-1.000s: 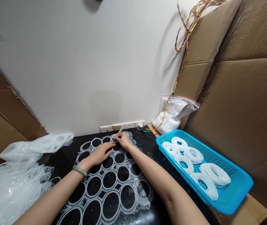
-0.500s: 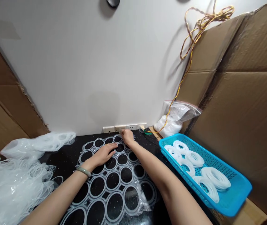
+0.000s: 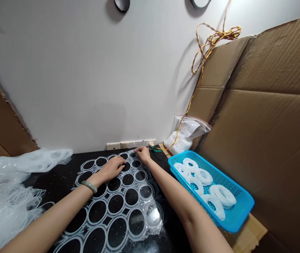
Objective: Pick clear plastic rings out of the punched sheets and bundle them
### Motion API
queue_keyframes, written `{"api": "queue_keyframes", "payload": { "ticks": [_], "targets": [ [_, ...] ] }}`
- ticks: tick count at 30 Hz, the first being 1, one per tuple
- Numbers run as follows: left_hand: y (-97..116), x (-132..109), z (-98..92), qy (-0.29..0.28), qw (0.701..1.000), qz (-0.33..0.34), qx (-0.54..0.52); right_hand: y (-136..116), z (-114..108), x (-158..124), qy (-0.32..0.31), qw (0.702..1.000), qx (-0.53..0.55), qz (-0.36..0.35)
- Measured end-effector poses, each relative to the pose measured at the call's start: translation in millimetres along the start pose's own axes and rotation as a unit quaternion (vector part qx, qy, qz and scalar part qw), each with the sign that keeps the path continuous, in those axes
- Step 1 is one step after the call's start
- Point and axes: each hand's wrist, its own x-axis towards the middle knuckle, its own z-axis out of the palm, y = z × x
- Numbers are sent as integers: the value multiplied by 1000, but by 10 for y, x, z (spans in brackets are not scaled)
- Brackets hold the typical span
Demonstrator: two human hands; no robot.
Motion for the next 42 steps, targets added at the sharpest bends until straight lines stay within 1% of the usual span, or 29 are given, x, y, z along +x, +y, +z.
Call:
{"api": "queue_keyframes", "payload": {
  "ticks": [4,7,9,16,23,26,29,36,42],
  "targets": [
    [67,148,169,-13,1000,21,0,91,68,-85,-30,998,53,-10],
    [92,167,265,-14,1000,18,1,131,84,-86,-42,996,73,-12],
    [99,151,291,-11,1000,15,1,150,93,-82,-47,996,79,-12],
    [88,111,304,-7,1000,17,-9,151,109,-102,-60,996,65,-25],
    [81,121,308,0,1000,17,-20,23,53,-211,-62,994,2,-86],
    [89,124,303,1,1000,18,-21,-15,51,-243,-61,993,-18,-102],
    [91,114,299,1,1000,18,-20,-12,68,-236,-55,994,-22,-97],
    [70,47,315,6,1000,17,-23,69,71,-166,-45,998,6,-49],
    [63,36,345,10,1000,12,-19,87,68,-178,-55,996,2,-72]
  ]
}}
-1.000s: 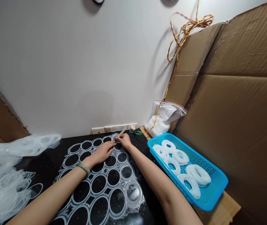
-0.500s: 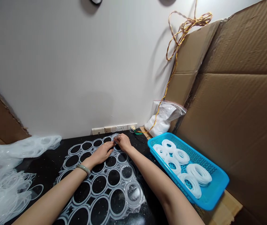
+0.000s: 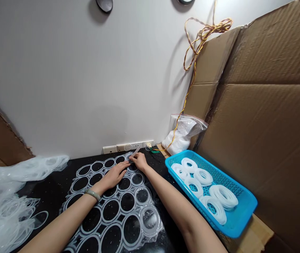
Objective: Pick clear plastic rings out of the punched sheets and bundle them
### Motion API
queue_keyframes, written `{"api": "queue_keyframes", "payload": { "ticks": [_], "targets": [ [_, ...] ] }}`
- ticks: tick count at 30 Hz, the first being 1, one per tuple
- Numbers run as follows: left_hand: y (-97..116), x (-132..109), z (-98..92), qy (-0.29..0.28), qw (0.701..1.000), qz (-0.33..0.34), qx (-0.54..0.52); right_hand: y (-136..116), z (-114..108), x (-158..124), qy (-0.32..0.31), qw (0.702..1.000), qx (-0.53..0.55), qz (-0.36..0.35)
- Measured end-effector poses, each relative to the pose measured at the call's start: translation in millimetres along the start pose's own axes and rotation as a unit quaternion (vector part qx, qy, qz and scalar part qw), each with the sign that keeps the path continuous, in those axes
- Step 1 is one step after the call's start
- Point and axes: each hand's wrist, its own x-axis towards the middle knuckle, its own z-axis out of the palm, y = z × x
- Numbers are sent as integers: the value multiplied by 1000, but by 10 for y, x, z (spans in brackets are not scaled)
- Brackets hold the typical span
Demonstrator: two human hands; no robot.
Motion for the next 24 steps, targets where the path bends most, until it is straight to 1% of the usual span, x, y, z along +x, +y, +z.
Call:
{"api": "queue_keyframes", "payload": {
  "ticks": [8,11,13,15,17,21,24],
  "targets": [
    [5,26,-9,-6,1000,5,0,-83,-43,-58,-20,994,-83,-64],
    [19,24,-16,-8,1000,8,-3,-110,-57,-26,-20,992,-110,-63],
    [30,18,-27,-7,1000,7,-5,-117,-73,28,-4,991,-124,-48],
    [42,10,-39,-6,1000,5,-8,-113,-110,112,30,990,-135,-19],
    [55,3,-51,-6,1000,1,-12,-102,-178,218,83,987,-139,23],
    [83,-10,-62,-2,1000,-14,-28,-74,-369,419,208,962,-122,126],
    [83,2,-67,2,998,-33,-46,-64,-427,447,261,948,-85,164]
  ]
}}
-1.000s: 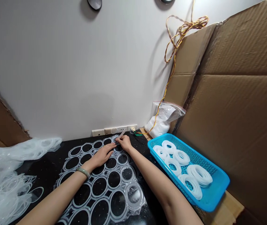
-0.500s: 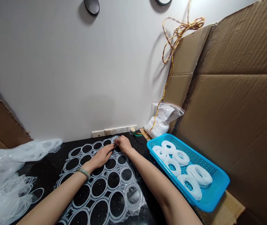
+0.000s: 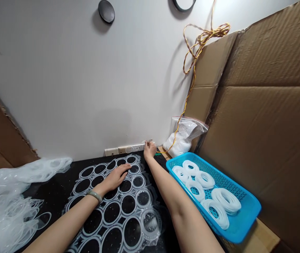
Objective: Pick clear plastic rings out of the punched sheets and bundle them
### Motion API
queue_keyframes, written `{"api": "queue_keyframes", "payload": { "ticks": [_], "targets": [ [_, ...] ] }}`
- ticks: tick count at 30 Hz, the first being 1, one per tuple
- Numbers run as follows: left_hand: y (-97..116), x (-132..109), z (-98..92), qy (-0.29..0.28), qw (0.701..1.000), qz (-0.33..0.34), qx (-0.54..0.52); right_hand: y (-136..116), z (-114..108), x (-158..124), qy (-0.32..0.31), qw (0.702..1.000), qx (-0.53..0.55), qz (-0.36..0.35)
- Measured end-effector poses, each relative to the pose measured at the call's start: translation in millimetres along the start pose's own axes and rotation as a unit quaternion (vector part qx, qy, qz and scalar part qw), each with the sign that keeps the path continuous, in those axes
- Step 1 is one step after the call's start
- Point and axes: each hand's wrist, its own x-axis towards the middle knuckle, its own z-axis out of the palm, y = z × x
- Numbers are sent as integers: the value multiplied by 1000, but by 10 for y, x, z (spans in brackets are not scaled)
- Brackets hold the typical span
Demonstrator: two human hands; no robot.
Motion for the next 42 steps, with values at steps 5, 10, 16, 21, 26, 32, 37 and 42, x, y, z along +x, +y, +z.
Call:
{"api": "queue_keyframes", "payload": {
  "ticks": [5,10,16,21,26,32,37,42],
  "targets": [
    [-72,198,-92,39,995,-88,-12,94,67,-321,-11,995,94,21],
    [-194,640,-226,80,974,-211,3,222,154,-572,-22,984,171,43],
    [-363,1042,-100,90,931,-354,-11,303,237,-509,-24,977,207,50],
    [-408,1100,61,119,921,-368,-52,358,280,-497,-36,968,241,58],
    [-299,974,65,140,935,-307,-112,315,242,-516,-58,945,316,67],
    [-100,853,-67,143,923,-279,-223,115,28,-589,-118,905,401,73],
    [150,605,-234,99,910,-241,-323,-97,-222,-791,-203,873,439,67],
    [384,134,-411,93,919,-205,-325,-318,-393,-1114,-267,850,449,60]
  ]
}}
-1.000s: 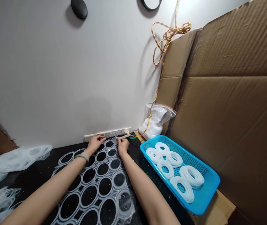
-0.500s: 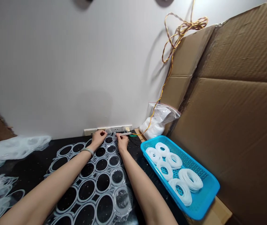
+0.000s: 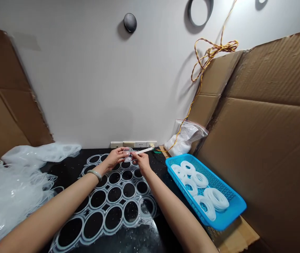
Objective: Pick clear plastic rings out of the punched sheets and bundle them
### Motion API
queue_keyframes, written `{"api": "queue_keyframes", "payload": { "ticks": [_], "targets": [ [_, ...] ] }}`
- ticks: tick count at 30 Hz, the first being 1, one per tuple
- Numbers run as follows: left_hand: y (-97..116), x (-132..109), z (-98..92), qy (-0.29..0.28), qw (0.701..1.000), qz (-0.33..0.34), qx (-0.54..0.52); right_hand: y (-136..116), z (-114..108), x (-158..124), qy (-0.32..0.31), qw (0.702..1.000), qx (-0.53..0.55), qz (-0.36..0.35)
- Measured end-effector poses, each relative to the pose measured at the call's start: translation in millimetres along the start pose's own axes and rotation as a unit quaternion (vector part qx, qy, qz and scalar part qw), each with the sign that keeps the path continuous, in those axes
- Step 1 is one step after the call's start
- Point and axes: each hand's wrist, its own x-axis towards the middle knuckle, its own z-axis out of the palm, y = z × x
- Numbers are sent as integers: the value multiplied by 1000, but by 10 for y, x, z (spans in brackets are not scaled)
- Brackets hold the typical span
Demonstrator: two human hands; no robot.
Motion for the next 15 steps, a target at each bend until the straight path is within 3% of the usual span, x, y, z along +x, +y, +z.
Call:
{"api": "queue_keyframes", "payload": {
  "ticks": [3,5,9,11,12,14,15],
  "targets": [
    [85,-317,-220,5,998,14,57,-93,74,-191,-37,999,-8,7],
    [178,-545,-502,14,993,22,116,-163,25,-290,-56,997,-47,-11],
    [353,-1088,-1407,82,962,37,257,-282,-314,-415,-20,983,-168,-66],
    [319,-1379,-1917,111,942,42,314,-314,-514,-483,1,978,-197,-65],
    [253,-1516,-2150,114,927,41,356,-322,-597,-532,0,978,-203,-56],
    [36,-1755,-2529,67,836,32,544,-327,-716,-668,-21,978,-204,-33],
    [-98,-1849,-2667,43,806,11,591,-325,-751,-754,-38,978,-202,-22]
  ]
}}
